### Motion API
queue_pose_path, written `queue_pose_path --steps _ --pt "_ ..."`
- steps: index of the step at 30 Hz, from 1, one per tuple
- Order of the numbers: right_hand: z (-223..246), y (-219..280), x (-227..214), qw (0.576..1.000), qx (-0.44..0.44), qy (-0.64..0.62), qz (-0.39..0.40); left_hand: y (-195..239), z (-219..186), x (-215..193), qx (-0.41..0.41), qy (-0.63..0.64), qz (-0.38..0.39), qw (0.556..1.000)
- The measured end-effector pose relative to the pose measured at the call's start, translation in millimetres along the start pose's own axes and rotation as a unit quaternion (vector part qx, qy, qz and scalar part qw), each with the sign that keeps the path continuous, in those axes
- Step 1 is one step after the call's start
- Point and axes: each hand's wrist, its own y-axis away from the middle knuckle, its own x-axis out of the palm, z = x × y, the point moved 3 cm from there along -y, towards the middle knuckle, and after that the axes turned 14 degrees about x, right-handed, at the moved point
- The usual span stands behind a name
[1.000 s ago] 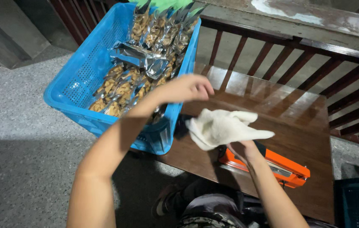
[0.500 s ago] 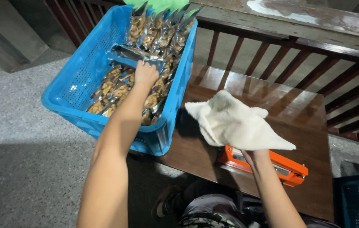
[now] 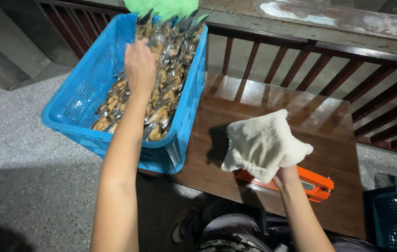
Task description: The person sits on the floor and uses an orange handheld vacuum sealer to seal clear plastic bags filled with snacks. They pick up a bag, place it in the sealer, press the trigger to seal it, and then place the sealed bag into a blue basket.
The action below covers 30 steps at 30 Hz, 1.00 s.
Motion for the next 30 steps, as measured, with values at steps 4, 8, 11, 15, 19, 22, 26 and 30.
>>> queue_pose_path --steps 4,8,11,15,19,22,26,30 --pt "2.0 5.0 -2.5 1.000 0.003 0.013 0.002 -21.0 -20.1 -29.3 -0.081 0.142 -0.128 0.978" --pt "6.5 6.3 -4.2 0.999 -0.005 0.033 0.007 -52.0 -61.6 -57.8 0.050 0.123 -0.113 0.985" --pt "11.1 7.6 -7.3 0.999 -0.018 0.050 0.005 -70.1 -109.9 -81.7 0.148 0.184 -0.142 0.961" --pt "23.3 18.7 -19.8 0.996 -0.038 0.080 -0.008 -57.1 -181.1 -94.5 0.073 0.256 -0.124 0.956" --pt "46.2 55.9 -43.6 0.991 -0.045 0.123 -0.040 -15.1 -265.6 -88.2 0.016 0.360 -0.021 0.933" --pt "65.2 93.9 -59.3 0.986 -0.032 0.150 -0.073 15.2 -316.7 -86.4 -0.079 0.398 0.042 0.913" --pt "62.2 132.4 -77.6 0.987 -0.015 0.101 -0.124 42.7 -350.9 -79.7 -0.209 0.496 0.139 0.831" --pt "27.3 169.7 -108.6 0.991 0.034 0.071 -0.112 70.5 -378.3 -72.0 -0.205 0.591 0.230 0.746"
